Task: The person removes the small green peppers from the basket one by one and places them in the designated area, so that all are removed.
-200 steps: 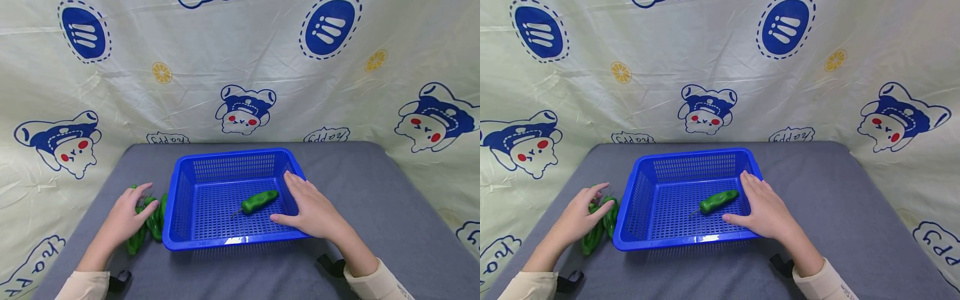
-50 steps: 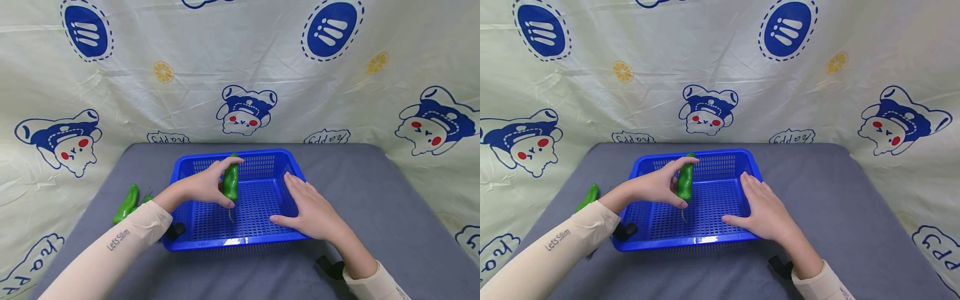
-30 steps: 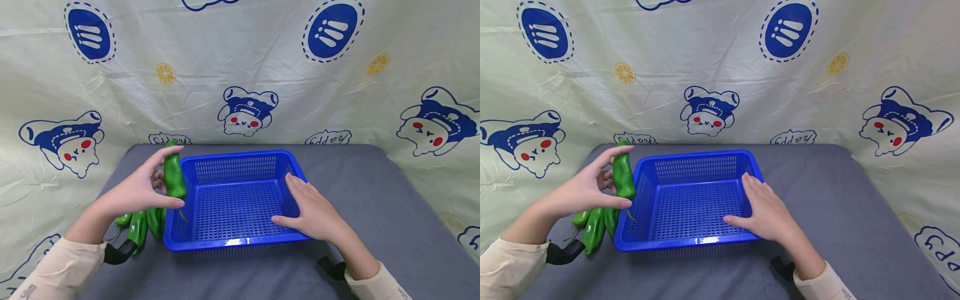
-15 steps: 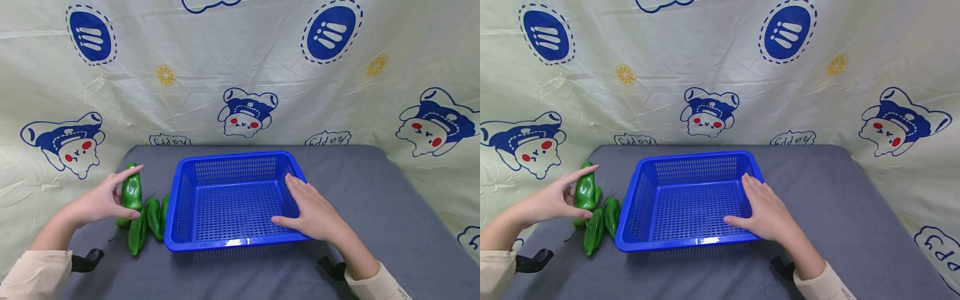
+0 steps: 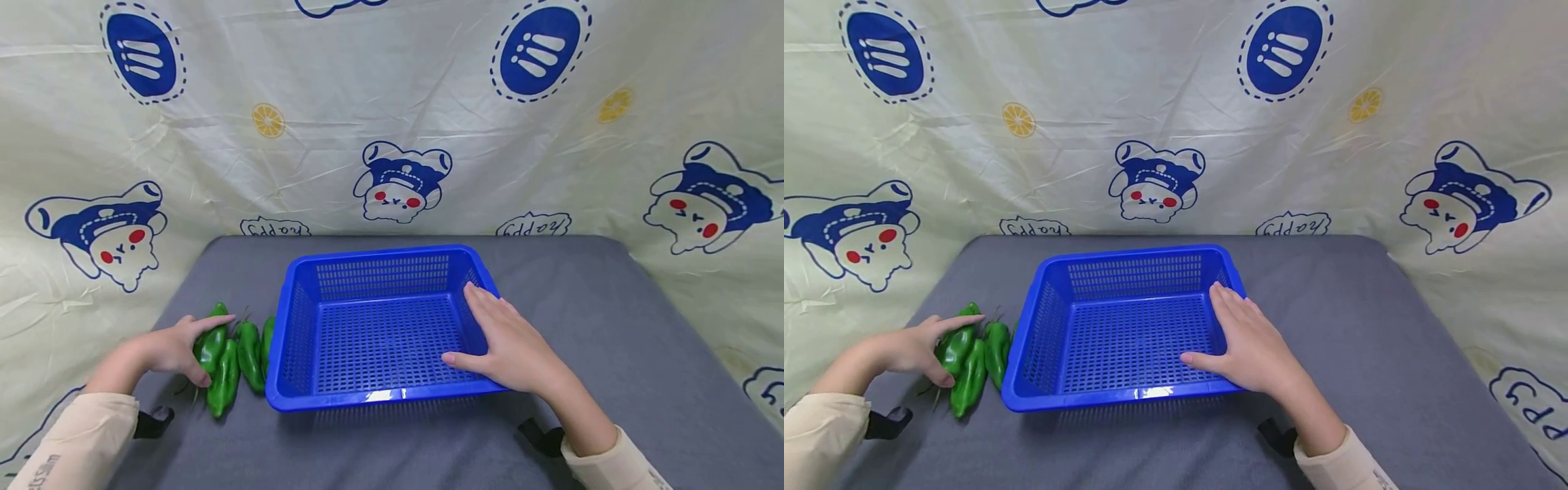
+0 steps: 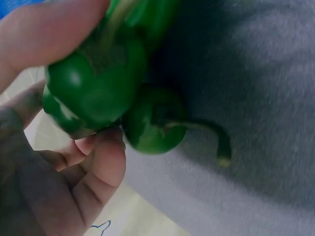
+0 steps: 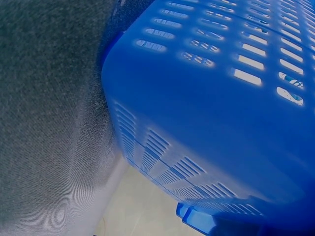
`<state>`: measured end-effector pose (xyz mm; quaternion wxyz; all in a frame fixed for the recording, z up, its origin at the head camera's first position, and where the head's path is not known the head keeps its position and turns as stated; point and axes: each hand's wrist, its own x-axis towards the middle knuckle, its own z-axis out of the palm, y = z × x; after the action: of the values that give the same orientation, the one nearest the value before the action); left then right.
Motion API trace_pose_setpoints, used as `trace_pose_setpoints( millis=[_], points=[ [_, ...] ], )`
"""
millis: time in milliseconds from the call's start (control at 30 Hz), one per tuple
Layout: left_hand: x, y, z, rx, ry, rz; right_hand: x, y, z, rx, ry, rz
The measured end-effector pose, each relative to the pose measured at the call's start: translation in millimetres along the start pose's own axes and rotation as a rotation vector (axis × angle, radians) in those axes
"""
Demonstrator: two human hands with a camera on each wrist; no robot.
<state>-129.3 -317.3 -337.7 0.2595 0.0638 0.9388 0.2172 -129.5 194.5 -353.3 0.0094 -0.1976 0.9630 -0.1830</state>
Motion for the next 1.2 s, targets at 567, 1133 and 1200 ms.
trace_pose_setpoints(
  millis=[567,1133,1200],
  points=[
    [9.5,18.2,21.3,0.119,0.047,-0.056,1.7,0,1,-0.004,0.001,0.006],
    [-28.4,83.6,11.4,0.274,0.515,0.115,-7.1,-9,-15,-0.049,0.098,0.024],
    [-33.3,101.4,12.6,0.277,0.562,0.101,-8.5,-14,-19,-0.067,0.113,0.030]
  ],
)
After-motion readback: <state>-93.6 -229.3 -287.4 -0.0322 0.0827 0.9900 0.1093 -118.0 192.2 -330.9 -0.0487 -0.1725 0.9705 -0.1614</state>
